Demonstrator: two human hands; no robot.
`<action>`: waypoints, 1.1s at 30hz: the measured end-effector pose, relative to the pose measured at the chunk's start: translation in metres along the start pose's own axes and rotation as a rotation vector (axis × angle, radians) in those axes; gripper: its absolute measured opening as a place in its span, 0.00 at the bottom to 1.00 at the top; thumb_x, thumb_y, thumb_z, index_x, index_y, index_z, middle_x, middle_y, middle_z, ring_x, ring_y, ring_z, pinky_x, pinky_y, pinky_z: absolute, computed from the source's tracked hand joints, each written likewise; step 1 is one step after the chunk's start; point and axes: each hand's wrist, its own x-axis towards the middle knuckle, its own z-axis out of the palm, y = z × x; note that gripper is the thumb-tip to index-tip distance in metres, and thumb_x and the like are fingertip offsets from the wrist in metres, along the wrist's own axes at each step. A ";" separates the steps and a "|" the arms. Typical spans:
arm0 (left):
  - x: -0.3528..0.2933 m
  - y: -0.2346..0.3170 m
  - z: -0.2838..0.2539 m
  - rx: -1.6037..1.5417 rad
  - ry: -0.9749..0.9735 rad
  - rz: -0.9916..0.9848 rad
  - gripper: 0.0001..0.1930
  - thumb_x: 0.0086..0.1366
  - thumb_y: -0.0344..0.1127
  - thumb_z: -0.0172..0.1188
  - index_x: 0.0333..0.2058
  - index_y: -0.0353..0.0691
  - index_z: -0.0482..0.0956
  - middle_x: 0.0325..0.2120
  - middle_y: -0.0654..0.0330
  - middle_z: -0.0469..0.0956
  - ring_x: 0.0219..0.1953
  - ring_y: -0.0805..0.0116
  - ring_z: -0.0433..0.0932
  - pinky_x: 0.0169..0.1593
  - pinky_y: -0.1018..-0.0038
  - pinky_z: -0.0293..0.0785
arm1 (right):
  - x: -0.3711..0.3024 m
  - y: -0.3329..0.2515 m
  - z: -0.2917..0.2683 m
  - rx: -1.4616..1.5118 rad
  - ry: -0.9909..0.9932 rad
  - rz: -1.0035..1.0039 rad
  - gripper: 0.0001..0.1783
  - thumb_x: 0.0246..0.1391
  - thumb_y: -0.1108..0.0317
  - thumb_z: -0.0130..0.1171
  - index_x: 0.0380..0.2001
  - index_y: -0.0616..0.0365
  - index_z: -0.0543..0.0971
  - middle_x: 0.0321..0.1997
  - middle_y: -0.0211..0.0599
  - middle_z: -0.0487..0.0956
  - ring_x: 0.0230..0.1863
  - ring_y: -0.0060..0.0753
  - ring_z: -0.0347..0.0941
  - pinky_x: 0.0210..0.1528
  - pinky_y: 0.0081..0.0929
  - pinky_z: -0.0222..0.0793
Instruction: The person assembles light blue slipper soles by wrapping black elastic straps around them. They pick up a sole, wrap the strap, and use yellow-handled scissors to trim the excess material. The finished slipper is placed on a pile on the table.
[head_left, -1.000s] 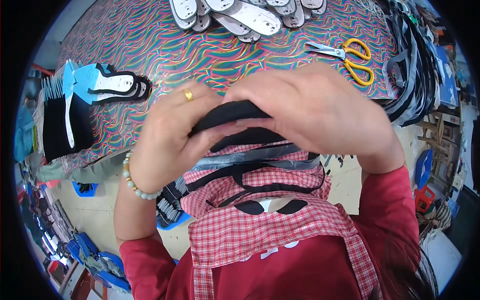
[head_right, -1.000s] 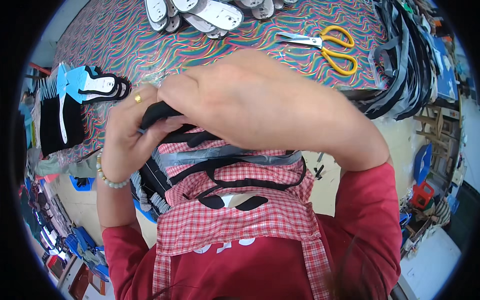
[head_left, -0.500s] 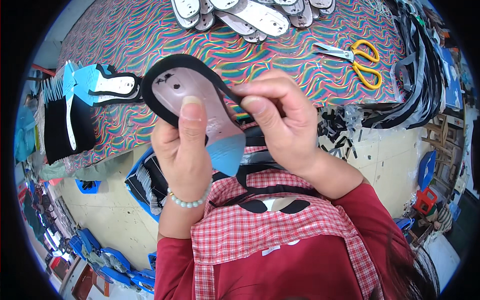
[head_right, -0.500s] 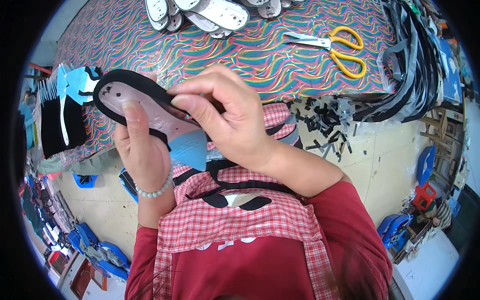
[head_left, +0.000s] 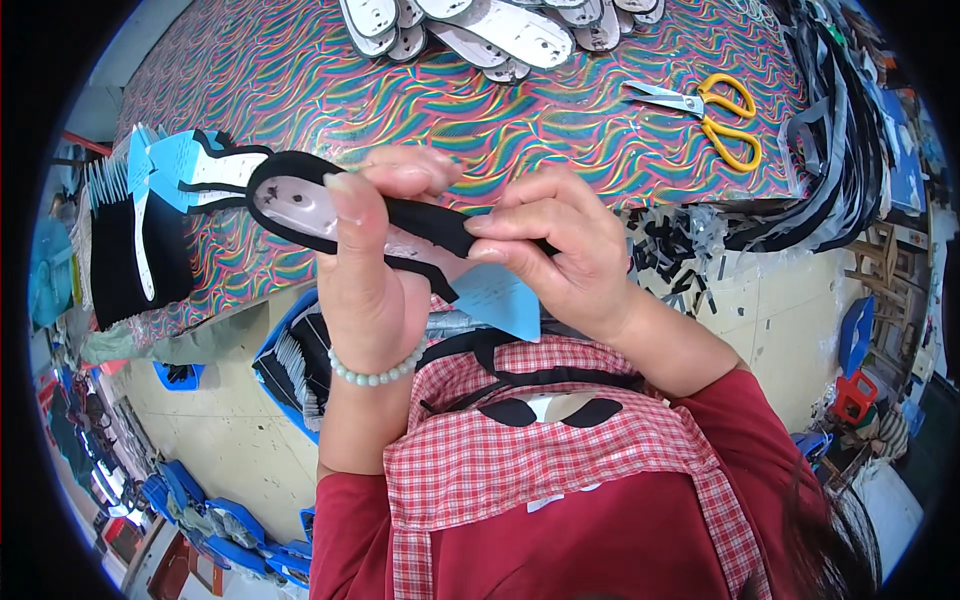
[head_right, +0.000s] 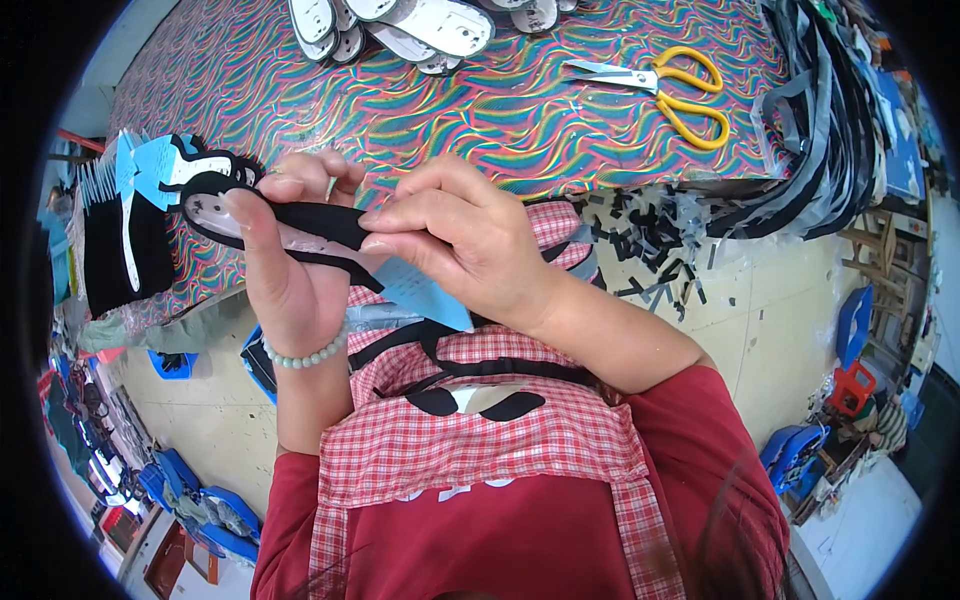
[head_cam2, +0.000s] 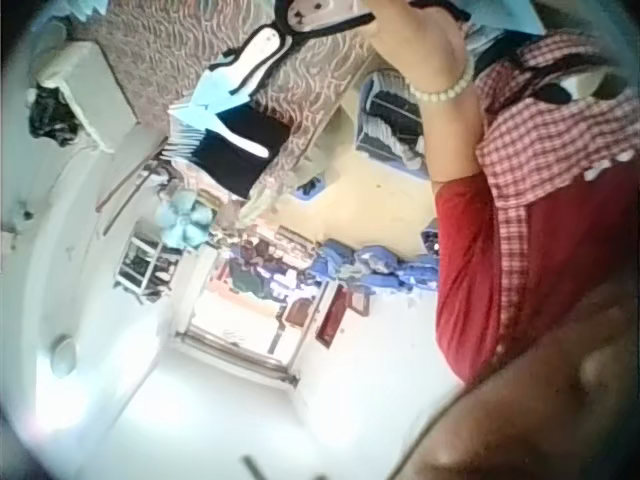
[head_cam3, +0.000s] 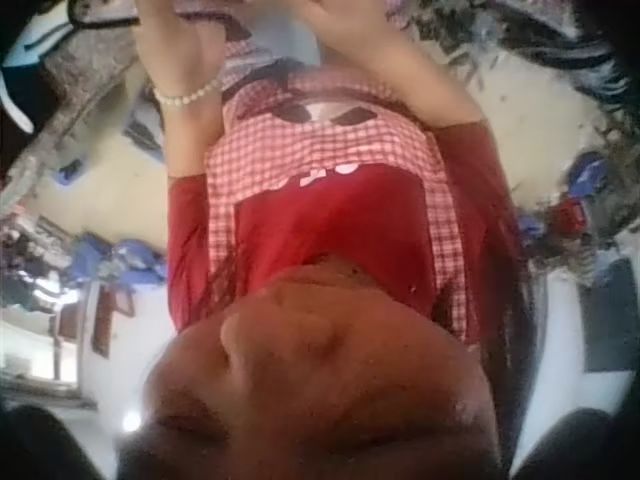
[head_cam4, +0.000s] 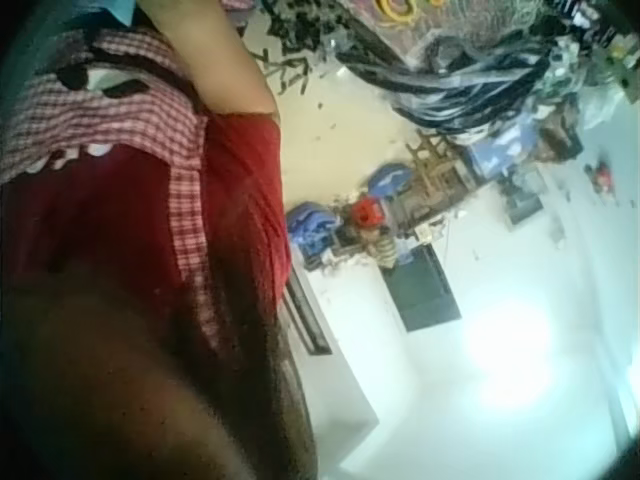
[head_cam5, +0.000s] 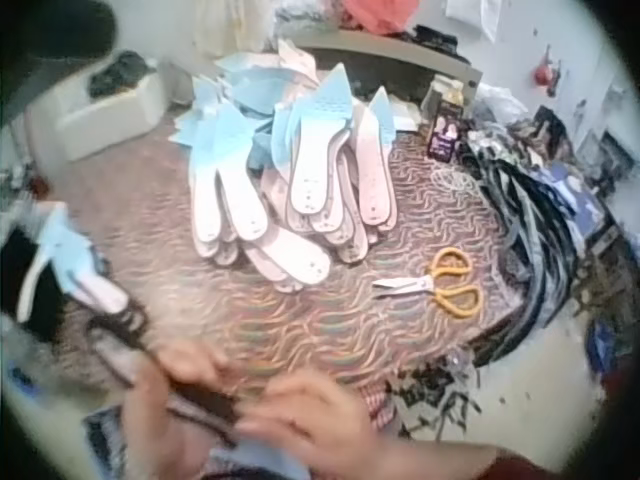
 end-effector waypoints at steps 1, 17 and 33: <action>0.001 -0.004 -0.004 -0.057 -0.054 0.000 0.24 0.65 0.55 0.53 0.30 0.34 0.75 0.27 0.59 0.72 0.33 0.67 0.73 0.40 0.69 0.71 | 0.002 0.005 -0.003 -0.056 -0.027 -0.083 0.10 0.43 0.67 0.68 0.29 0.57 0.80 0.29 0.34 0.75 0.30 0.31 0.73 0.28 0.25 0.71; -0.014 0.003 0.001 0.245 0.084 0.009 0.13 0.69 0.37 0.49 0.41 0.29 0.72 0.36 0.48 0.79 0.43 0.58 0.78 0.50 0.66 0.73 | -0.010 -0.003 -0.002 0.373 -0.179 0.519 0.13 0.62 0.65 0.51 0.36 0.65 0.77 0.29 0.41 0.76 0.31 0.35 0.74 0.36 0.26 0.68; 0.011 0.039 -0.053 -0.218 0.062 -0.401 0.14 0.65 0.32 0.54 0.47 0.34 0.72 0.34 0.54 0.78 0.31 0.68 0.77 0.33 0.79 0.73 | 0.017 0.068 -0.181 -0.827 -0.013 0.135 0.22 0.58 0.71 0.52 0.57 0.56 0.70 0.62 0.40 0.69 0.63 0.42 0.63 0.63 0.33 0.56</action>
